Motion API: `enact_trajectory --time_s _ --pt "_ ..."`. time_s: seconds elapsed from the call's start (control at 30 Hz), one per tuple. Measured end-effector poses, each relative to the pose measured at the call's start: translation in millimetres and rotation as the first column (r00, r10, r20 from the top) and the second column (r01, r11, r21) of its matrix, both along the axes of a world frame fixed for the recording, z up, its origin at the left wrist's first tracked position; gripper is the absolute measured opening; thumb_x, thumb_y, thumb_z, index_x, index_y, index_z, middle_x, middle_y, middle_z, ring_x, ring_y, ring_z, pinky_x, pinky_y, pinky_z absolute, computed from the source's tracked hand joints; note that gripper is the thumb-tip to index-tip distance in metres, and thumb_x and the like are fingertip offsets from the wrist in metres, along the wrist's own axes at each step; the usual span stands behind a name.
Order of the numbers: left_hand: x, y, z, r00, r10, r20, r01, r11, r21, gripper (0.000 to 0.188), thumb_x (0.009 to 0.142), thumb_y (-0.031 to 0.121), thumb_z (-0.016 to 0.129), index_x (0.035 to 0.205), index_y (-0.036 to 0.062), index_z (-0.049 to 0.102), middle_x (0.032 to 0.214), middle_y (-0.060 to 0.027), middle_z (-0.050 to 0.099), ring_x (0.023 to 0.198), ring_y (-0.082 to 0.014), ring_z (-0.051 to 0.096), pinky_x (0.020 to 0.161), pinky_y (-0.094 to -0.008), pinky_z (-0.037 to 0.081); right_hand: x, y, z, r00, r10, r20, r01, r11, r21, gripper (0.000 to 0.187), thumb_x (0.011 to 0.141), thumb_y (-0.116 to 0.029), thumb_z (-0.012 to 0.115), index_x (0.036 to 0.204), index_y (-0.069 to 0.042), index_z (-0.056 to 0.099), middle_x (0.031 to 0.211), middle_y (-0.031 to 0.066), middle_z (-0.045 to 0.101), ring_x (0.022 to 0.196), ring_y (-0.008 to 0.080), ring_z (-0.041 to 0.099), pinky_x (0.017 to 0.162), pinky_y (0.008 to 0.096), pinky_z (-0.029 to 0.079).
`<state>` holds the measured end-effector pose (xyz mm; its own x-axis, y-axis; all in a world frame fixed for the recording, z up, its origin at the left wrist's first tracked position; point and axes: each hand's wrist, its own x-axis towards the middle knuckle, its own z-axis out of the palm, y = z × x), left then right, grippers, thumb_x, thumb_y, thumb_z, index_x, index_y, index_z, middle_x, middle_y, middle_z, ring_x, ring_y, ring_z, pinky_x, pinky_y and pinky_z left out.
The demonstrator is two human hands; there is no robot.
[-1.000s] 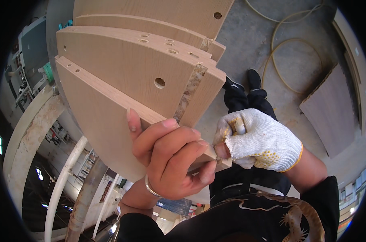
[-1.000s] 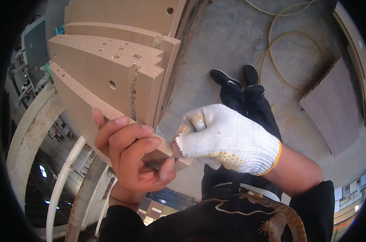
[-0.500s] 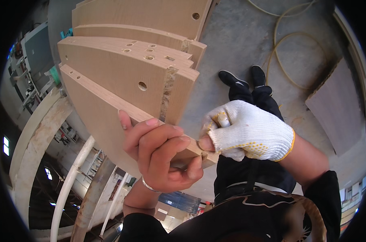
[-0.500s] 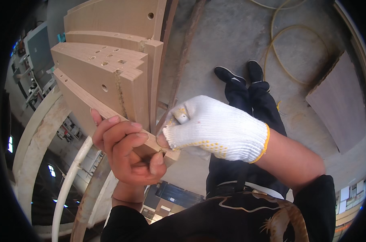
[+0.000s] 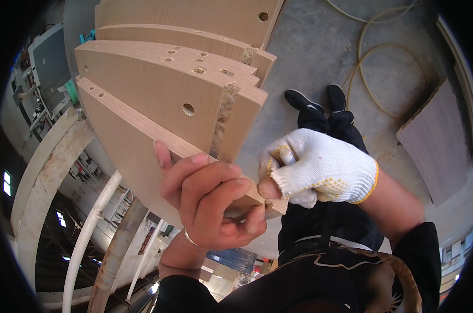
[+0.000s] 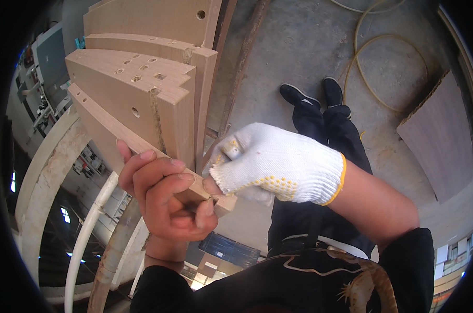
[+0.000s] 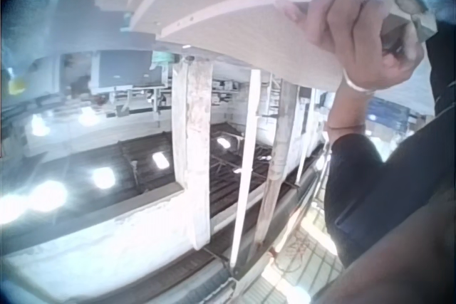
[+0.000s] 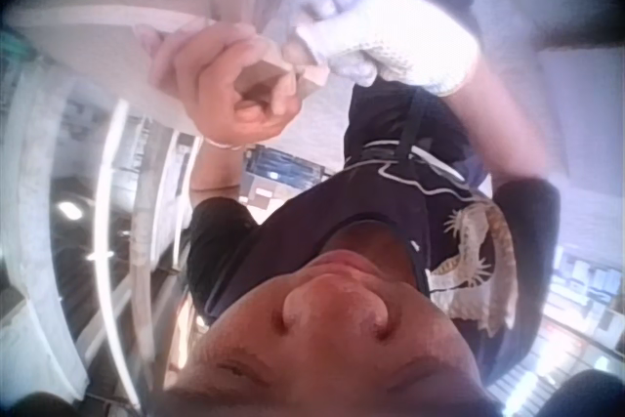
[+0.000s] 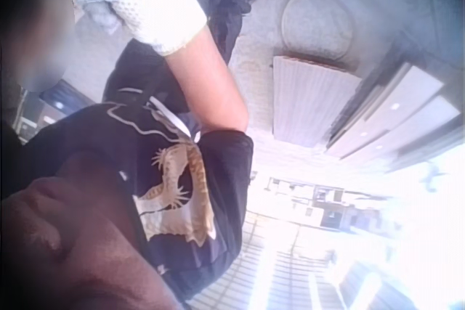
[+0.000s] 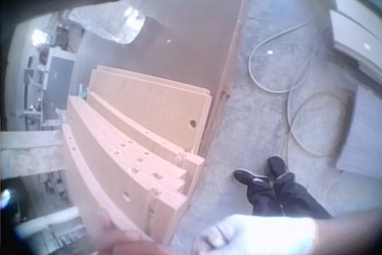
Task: The person wipes and scrapes several light-colored wood panels on a workbench. They use a cloth to wipe the surfaces and a plastic scraper to remove residue from edges and recessed areas, handling each panel individually.
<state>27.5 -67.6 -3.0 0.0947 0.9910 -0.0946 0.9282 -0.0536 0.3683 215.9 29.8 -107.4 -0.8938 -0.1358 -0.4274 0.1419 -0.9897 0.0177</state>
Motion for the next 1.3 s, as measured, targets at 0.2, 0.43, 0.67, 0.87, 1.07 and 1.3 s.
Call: enact_trajectory --time_s 0.2,0.43,0.67,0.87,1.07,1.3 --pt "1 1 -1 1.000 0.004 -0.003 -0.004 1.000 0.003 0.027 0.085 0.039 0.076 0.101 0.0180 0.068 0.109 0.0010 0.070 0.123 -0.0295 0.052 0.127 -0.0698 0.021 8 -8 3 0.998 0.009 0.063 -0.008 1.000 -0.007 0.038 0.085 -0.031 0.093 0.090 0.001 0.072 0.067 0.0000 0.060 0.053 0.0083 0.051 0.048 0.0253 0.034" --pt "1 1 3 1.000 -0.002 0.007 0.002 0.999 -0.033 0.028 0.087 0.039 0.075 0.101 0.0176 0.067 0.110 0.0003 0.069 0.125 -0.0294 0.052 0.127 -0.0699 0.020 1 -3 6 0.999 -0.009 0.054 0.012 0.998 -0.057 0.032 0.087 -0.027 0.091 0.090 -0.001 0.072 0.067 -0.0006 0.060 0.051 0.0074 0.049 0.047 0.0243 0.033" --pt "0 1 3 1.000 -0.015 -0.002 0.015 0.999 -0.032 0.028 0.085 0.037 0.074 0.102 0.0165 0.066 0.110 -0.0004 0.069 0.125 -0.0299 0.052 0.126 -0.0712 0.021 0 -9 -1 0.999 -0.034 -0.007 0.034 0.999 -0.013 0.027 0.093 -0.023 0.087 0.087 -0.002 0.071 0.065 -0.0014 0.059 0.050 0.0064 0.048 0.045 0.0248 0.031" --pt "-1 1 3 0.999 -0.038 -0.011 0.037 0.999 -0.034 0.029 0.084 0.036 0.074 0.103 0.0158 0.066 0.110 -0.0012 0.068 0.124 -0.0303 0.052 0.126 -0.0716 0.021 -4 -13 -14 0.991 -0.058 -0.120 0.059 0.998 0.003 0.032 0.089 -0.028 0.090 0.090 -0.001 0.073 0.066 -0.0009 0.060 0.051 0.0065 0.050 0.046 0.0245 0.032" --pt "-2 -1 1 0.999 -0.046 -0.029 0.045 0.999 -0.026 0.029 0.085 0.037 0.073 0.103 0.0150 0.066 0.110 -0.0020 0.067 0.123 -0.0305 0.052 0.126 -0.0716 0.021 -7 -11 -20 0.988 -0.003 -0.155 0.015 0.997 0.074 0.030 0.090 -0.028 0.087 0.090 -0.001 0.073 0.064 -0.0005 0.059 0.050 0.0070 0.049 0.046 0.0246 0.032" --pt "-5 -3 0 0.997 -0.077 -0.015 0.077 0.997 0.003 0.023 0.086 0.035 0.069 0.101 0.0185 0.069 0.117 -0.0019 0.068 0.129 -0.0304 0.048 0.126 -0.0705 0.020 -1 -27 -20 0.970 -0.213 -0.116 0.189 0.964 -0.190 0.035 0.088 -0.027 0.090 0.092 0.002 0.071 0.067 0.0016 0.060 0.051 0.0080 0.049 0.046 0.0259 0.033"
